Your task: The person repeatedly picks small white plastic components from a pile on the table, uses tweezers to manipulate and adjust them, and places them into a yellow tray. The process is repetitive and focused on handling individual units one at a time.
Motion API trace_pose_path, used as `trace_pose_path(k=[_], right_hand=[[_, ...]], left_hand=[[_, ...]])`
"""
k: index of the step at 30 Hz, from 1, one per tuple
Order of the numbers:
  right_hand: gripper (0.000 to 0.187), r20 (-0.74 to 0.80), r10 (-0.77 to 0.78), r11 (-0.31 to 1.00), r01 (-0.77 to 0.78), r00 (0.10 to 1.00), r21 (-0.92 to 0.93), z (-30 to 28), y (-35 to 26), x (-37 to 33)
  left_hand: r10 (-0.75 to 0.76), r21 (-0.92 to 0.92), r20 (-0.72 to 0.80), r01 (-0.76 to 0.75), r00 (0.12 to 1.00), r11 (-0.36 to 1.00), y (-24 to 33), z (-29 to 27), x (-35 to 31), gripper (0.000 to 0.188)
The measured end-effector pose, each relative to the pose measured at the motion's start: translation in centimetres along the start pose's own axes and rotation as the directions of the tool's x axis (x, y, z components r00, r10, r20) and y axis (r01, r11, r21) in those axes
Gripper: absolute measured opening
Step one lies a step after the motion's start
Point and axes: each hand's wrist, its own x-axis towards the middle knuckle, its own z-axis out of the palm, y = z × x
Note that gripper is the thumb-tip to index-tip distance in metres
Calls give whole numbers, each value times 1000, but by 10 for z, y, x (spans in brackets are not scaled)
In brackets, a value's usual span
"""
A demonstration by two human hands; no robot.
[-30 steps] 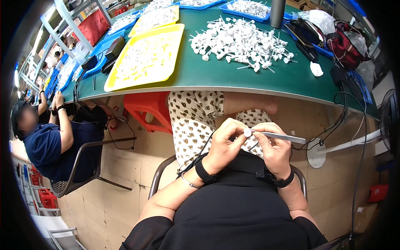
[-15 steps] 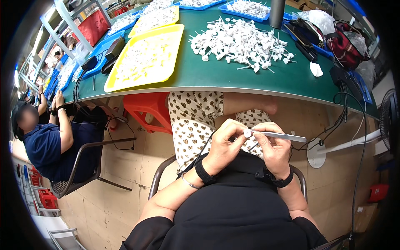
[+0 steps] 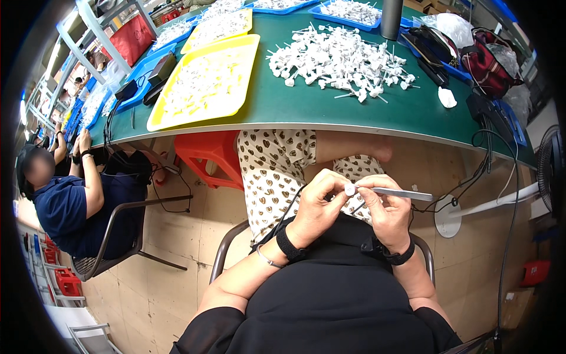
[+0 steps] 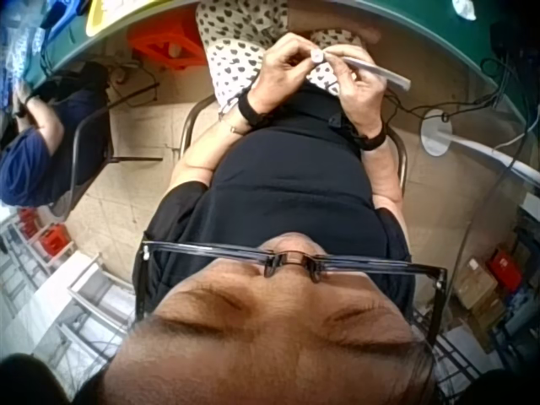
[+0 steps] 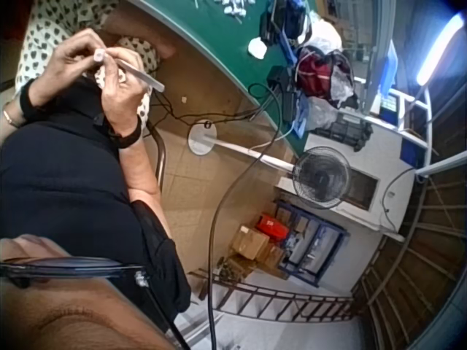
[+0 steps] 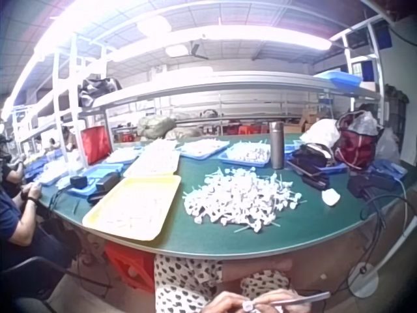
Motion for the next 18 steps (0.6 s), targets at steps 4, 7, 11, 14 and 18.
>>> trace_pose_path(k=[4,7,11,14,18], right_hand=[[7,30,-25,999,26,999,-36,-1,-3,2],[7,37,-42,998,44,998,-44,-2,-1,2],[6,54,-58,996,62,997,-69,-2,-1,3],[6,48,-52,996,55,998,-75,-1,-3,3],[5,49,-49,994,54,998,-99,-1,-4,4]], left_hand=[[-6,5,16,6,1000,1000,-1,-1,-1,10],[0,1,28,0,1000,1000,-2,-1,-1,10],[-18,-13,34,19,999,1000,-4,-1,-2,10],[-35,-22,37,36,999,999,-1,0,-1,10],[-41,-14,38,42,998,999,-3,0,-2,10]])
